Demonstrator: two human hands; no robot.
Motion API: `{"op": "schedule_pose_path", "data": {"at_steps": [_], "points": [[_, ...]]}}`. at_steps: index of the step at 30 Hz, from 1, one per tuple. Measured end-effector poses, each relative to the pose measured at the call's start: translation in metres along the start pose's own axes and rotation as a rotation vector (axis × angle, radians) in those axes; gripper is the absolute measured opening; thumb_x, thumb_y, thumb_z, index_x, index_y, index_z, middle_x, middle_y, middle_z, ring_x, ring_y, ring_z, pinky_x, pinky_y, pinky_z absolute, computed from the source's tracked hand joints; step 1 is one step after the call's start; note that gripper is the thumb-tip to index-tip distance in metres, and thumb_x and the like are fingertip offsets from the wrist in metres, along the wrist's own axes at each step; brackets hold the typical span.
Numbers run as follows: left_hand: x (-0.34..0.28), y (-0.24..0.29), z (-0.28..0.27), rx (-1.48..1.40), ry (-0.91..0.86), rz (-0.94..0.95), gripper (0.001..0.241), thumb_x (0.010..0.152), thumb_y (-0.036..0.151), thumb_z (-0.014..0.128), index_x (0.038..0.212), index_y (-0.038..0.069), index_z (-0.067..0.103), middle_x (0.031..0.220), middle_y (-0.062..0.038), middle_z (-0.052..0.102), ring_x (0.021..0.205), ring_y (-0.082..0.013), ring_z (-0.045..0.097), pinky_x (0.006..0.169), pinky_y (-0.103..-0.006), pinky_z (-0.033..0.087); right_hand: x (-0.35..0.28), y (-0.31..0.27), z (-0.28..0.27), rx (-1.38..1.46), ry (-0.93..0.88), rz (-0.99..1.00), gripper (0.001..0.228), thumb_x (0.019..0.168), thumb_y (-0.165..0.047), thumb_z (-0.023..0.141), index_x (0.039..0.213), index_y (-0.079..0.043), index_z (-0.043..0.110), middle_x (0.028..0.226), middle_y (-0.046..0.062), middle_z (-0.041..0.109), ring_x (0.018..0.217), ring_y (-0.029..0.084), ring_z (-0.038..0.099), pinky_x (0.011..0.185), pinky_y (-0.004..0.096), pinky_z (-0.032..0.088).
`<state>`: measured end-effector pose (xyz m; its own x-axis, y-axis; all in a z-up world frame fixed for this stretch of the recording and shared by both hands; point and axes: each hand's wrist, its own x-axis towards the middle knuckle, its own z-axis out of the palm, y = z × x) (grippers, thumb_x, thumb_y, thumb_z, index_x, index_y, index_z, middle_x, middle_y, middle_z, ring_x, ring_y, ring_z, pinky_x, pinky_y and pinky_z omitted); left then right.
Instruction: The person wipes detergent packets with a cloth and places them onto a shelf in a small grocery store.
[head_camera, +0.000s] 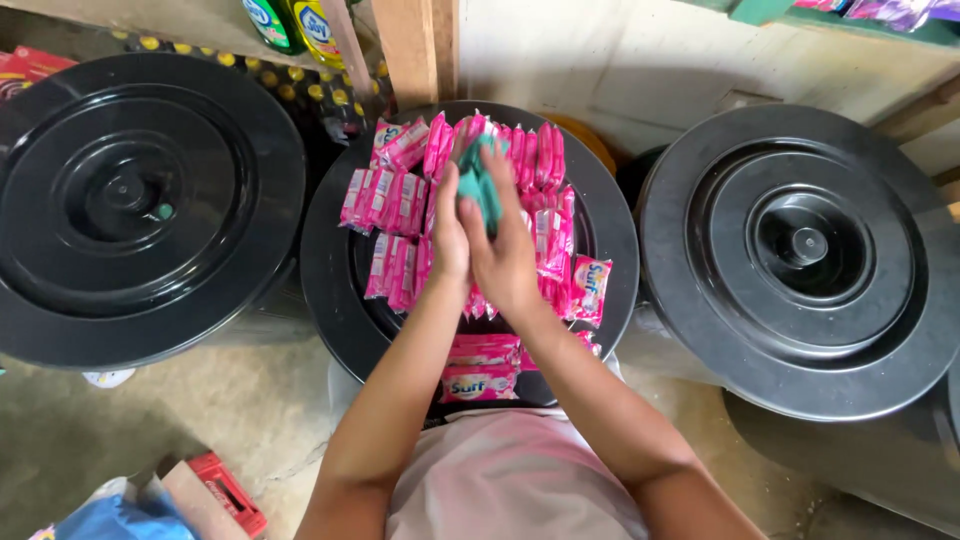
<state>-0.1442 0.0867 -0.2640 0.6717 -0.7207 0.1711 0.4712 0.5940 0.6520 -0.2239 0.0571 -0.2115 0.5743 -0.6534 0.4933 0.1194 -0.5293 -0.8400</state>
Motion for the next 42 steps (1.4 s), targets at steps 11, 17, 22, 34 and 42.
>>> {"op": "schedule_pose_path", "data": {"at_steps": [11, 17, 22, 34, 42], "points": [[-0.022, -0.006, 0.024, 0.104, -0.08, 0.029, 0.073, 0.108, 0.046, 0.044, 0.167, 0.008, 0.024, 0.172, -0.011, 0.029, 0.159, -0.0246, 0.029, 0.131, -0.0386, 0.021, 0.002, 0.013, -0.012, 0.159, 0.139, 0.123, 0.046, 0.117, -0.012, 0.046, 0.161, 0.0, 0.04, 0.169, 0.021, 0.045, 0.159, 0.03, 0.04, 0.132, 0.039, 0.03], [-0.028, 0.006, 0.018, 0.159, -0.062, 0.122, 0.074, 0.109, 0.046, 0.044, 0.168, 0.008, 0.022, 0.173, -0.01, 0.029, 0.161, -0.026, 0.029, 0.133, -0.0394, 0.021, -0.011, 0.003, -0.005, 0.046, -0.084, 0.052, 0.055, 0.111, -0.014, 0.048, 0.16, 0.004, 0.028, 0.165, 0.023, 0.036, 0.155, 0.03, 0.035, 0.125, 0.038, 0.03], [-0.049, 0.02, 0.049, 0.146, -0.117, 0.037, 0.075, 0.106, 0.05, 0.044, 0.168, 0.015, 0.021, 0.174, -0.004, 0.025, 0.16, -0.0228, 0.029, 0.132, -0.0378, 0.023, 0.015, 0.022, -0.005, 0.356, 0.149, 0.21, 0.047, 0.118, -0.016, 0.043, 0.161, 0.004, 0.043, 0.163, 0.025, 0.053, 0.149, 0.03, 0.052, 0.127, 0.037, 0.039], [-0.023, 0.043, -0.013, -0.416, 0.134, -0.093, 0.05, 0.11, 0.03, 0.057, 0.152, 0.005, 0.047, 0.14, -0.013, 0.067, 0.129, -0.0236, 0.063, 0.117, -0.0402, 0.048, -0.032, 0.007, -0.034, 0.668, -0.163, 0.472, 0.046, 0.115, -0.023, 0.046, 0.148, 0.008, 0.055, 0.14, 0.025, 0.064, 0.126, 0.029, 0.062, 0.113, 0.039, 0.046], [-0.023, 0.044, 0.026, -0.02, 0.044, -0.034, 0.057, 0.106, 0.026, 0.057, 0.159, 0.017, 0.039, 0.157, -0.006, 0.048, 0.132, -0.0191, 0.054, 0.112, -0.0404, 0.044, -0.014, 0.001, -0.034, 0.894, 0.09, 0.416, 0.054, 0.112, -0.032, 0.047, 0.152, 0.004, 0.049, 0.139, 0.019, 0.062, 0.121, 0.024, 0.058, 0.109, 0.038, 0.046]]}}
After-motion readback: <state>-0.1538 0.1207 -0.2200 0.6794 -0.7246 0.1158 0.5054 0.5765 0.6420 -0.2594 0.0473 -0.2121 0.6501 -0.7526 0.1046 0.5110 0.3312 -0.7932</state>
